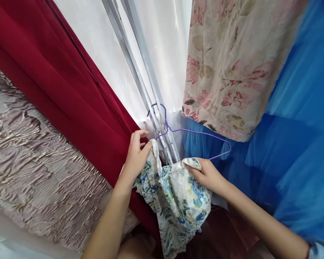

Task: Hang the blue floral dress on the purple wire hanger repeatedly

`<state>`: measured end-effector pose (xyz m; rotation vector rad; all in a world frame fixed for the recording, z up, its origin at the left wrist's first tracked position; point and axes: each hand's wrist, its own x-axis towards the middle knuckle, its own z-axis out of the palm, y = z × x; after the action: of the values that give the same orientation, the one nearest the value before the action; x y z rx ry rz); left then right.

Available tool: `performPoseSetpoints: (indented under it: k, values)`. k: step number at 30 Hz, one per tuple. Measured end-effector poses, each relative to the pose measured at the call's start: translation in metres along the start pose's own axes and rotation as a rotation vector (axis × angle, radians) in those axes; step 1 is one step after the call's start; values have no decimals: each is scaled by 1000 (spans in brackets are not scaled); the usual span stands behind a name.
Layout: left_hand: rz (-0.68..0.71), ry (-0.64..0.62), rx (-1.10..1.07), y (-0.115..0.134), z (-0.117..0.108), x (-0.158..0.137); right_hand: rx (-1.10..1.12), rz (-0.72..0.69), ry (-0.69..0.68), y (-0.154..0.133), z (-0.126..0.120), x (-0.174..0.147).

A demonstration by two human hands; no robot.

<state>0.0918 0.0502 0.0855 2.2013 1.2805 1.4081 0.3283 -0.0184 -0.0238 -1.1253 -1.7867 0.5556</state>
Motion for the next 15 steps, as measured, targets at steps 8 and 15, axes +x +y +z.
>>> performPoseSetpoints:
  k: [8,15]
  values:
    - [-48,92,61,-9,4,-30,19,-207,209,2,-34,-7]
    - [9,95,135,-18,-1,-31,-103,-34,719,20,-99,-4]
